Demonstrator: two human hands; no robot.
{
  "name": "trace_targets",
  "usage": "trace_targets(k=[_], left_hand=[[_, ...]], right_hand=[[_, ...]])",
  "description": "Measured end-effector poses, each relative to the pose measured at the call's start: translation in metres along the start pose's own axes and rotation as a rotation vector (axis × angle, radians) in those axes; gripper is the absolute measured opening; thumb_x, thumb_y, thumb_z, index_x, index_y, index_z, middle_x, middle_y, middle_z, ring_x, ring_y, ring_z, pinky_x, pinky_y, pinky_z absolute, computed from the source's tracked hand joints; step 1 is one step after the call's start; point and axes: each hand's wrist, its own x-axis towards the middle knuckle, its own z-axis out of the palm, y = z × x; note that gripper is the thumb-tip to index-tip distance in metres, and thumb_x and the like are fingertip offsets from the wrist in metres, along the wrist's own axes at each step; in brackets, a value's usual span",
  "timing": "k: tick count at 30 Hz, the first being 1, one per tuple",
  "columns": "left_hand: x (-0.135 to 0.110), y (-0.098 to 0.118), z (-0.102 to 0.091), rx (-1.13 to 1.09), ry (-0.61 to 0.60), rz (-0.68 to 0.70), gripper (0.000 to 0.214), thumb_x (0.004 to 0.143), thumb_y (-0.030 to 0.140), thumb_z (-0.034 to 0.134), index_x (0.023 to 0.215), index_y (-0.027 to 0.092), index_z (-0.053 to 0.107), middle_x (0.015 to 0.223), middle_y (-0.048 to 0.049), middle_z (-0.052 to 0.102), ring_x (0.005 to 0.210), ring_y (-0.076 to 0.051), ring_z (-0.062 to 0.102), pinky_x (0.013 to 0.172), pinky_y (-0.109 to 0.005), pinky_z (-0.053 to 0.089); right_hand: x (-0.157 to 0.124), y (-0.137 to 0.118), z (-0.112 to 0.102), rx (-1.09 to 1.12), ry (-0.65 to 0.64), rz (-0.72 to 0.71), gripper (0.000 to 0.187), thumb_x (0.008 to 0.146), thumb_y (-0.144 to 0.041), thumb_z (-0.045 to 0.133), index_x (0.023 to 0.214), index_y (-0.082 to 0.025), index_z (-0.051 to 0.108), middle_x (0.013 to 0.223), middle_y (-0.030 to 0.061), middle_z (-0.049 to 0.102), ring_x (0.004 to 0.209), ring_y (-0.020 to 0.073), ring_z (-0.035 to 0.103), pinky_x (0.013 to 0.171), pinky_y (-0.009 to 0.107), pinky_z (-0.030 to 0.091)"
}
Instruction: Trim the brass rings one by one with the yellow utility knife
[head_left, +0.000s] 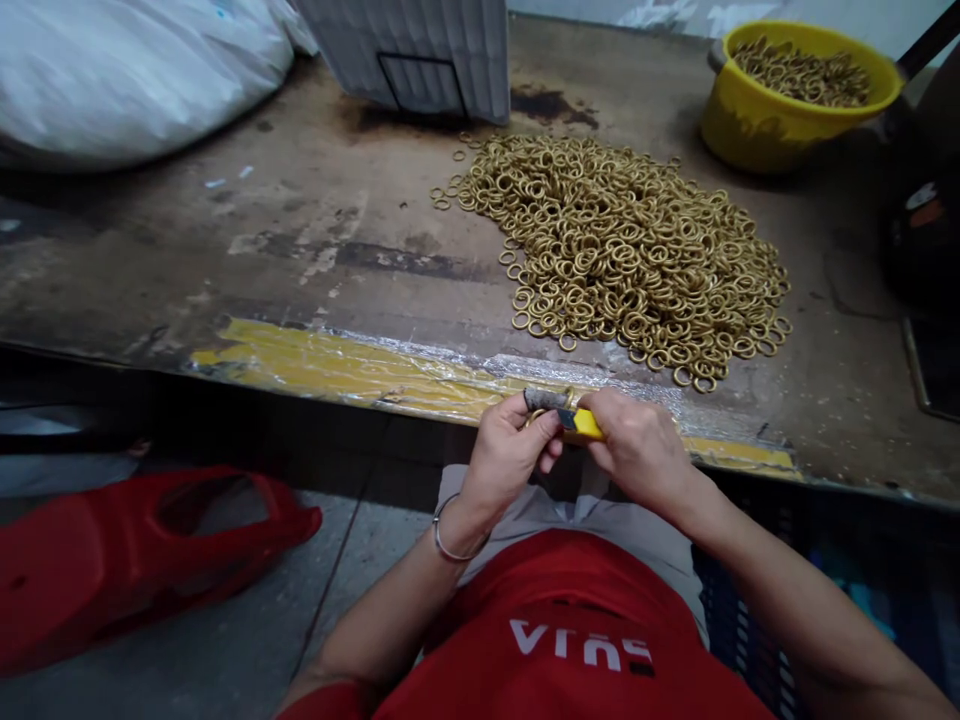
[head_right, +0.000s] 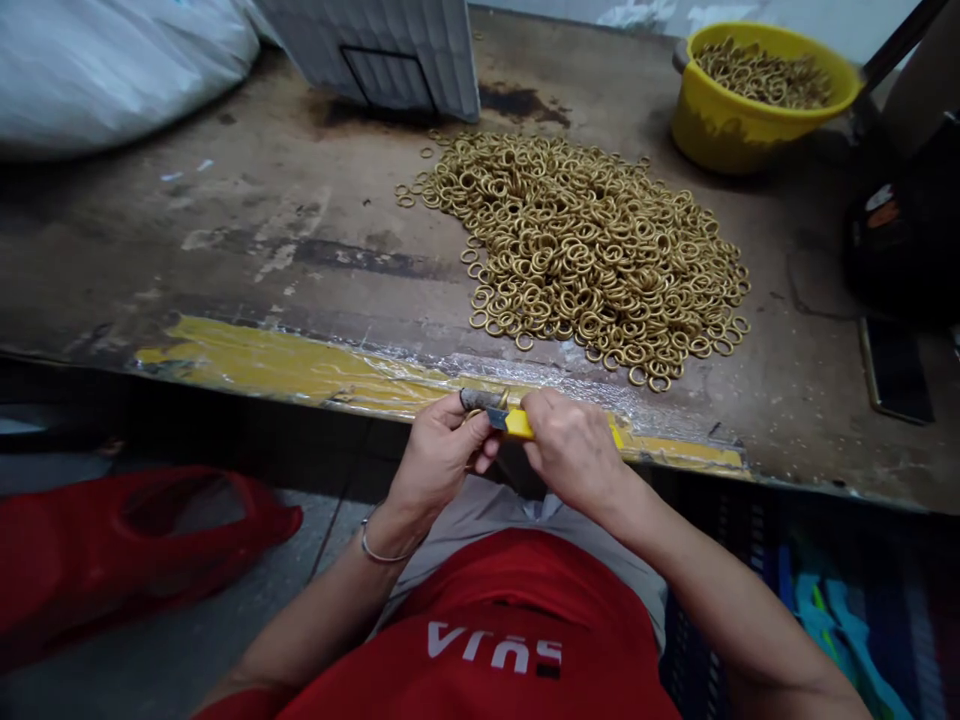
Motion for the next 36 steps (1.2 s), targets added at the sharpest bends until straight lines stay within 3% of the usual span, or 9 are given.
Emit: trace_targets(k=[5,10,15,19,22,25,28,33,36], left_hand=[[-0.005,0.003,-0.002,0.061,-0.043,0.019,0.021,0.081,0.033,0.072,0.079,0.014,0.066,0.052,0.0035,0.059,0.038,-0.006,0.048,0.036,-0.015,0.039],[-0.017,0.009,-0.007,0.036,-0.184,-0.039,0.017,0.079,0.026,0.073,0.071,0.013,0.065,0.053,0.0019,0.059,0.041,-0.006,0.048,0.038,-0.015,0.040],[-0.002,0.006,-0.013,-0.254,-0.239,-0.123,0.037,0.072,0.043,0.083,0.081,0.011,0.067,0.070,-0.0031,0.064,0.046,-0.005,0.046,0.033,-0.013,0.031],[0.010,0.003,-0.023,-0.388,-0.192,-0.105,0.033,0.072,0.035,0.084,0.081,0.013,0.062,0.074,-0.0023,0.065,0.049,-0.006,0.050,0.035,-0.012,0.032],[0.013,0.004,-0.031,-0.433,-0.201,-0.098,0.029,0.077,0.036,0.078,0.087,0.014,0.062,0.079,-0.0047,0.068,0.054,-0.010,0.057,0.035,-0.014,0.036],[0.015,0.006,-0.032,-0.392,-0.136,-0.108,0.034,0.078,0.042,0.079,0.083,0.014,0.060,0.076,-0.0040,0.068,0.053,-0.009,0.058,0.034,-0.013,0.035],[0.015,0.009,-0.027,-0.304,-0.116,-0.131,0.039,0.076,0.044,0.082,0.082,0.015,0.057,0.064,0.0009,0.064,0.045,-0.007,0.053,0.032,-0.012,0.032],[0.011,0.010,-0.017,-0.265,-0.154,-0.166,0.042,0.074,0.046,0.084,0.087,0.016,0.056,0.062,0.0023,0.065,0.043,-0.006,0.052,0.033,-0.011,0.032],[0.009,0.009,-0.016,-0.244,-0.255,-0.216,0.041,0.074,0.046,0.084,0.086,0.015,0.059,0.062,0.0012,0.066,0.042,-0.006,0.051,0.032,-0.012,0.032]], right_hand=[[0.011,0.003,0.000,-0.180,-0.095,0.074,0.025,0.085,-0.009,0.051,0.103,-0.015,0.067,0.097,0.0117,0.074,0.080,0.0233,0.067,0.062,0.031,0.035],[0.034,0.032,-0.005,-0.345,-0.065,0.343,0.018,0.090,-0.015,0.051,0.095,-0.013,0.068,0.094,0.0148,0.075,0.079,0.0253,0.068,0.062,0.033,0.032],[0.068,0.025,0.008,-0.275,-0.033,0.195,0.021,0.092,-0.019,0.053,0.105,-0.016,0.069,0.108,0.0117,0.072,0.087,0.0228,0.067,0.065,0.031,0.035],[0.094,0.020,0.018,-0.314,-0.049,0.190,0.019,0.092,-0.018,0.052,0.102,-0.013,0.068,0.107,0.0146,0.070,0.082,0.0219,0.065,0.062,0.031,0.032],[0.094,0.024,0.012,-0.146,-0.064,0.131,0.011,0.088,-0.017,0.056,0.087,-0.013,0.066,0.090,0.0109,0.069,0.074,0.0187,0.059,0.062,0.030,0.032],[0.078,0.027,-0.003,0.280,-0.135,0.019,0.022,0.091,-0.027,0.055,0.074,-0.016,0.062,0.070,0.0015,0.059,0.063,0.0129,0.050,0.060,0.026,0.033],[0.061,0.026,-0.017,0.596,-0.216,-0.100,0.025,0.092,-0.033,0.056,0.076,-0.016,0.063,0.068,-0.0019,0.055,0.062,0.0105,0.048,0.060,0.023,0.034],[0.047,0.028,-0.025,0.697,-0.226,-0.209,0.022,0.094,-0.029,0.058,0.077,-0.015,0.062,0.072,-0.0017,0.056,0.065,0.0091,0.049,0.062,0.022,0.037],[0.042,0.030,-0.026,0.727,-0.236,-0.274,0.022,0.096,-0.028,0.058,0.079,-0.016,0.062,0.074,-0.0008,0.058,0.067,0.0094,0.052,0.065,0.021,0.040]])
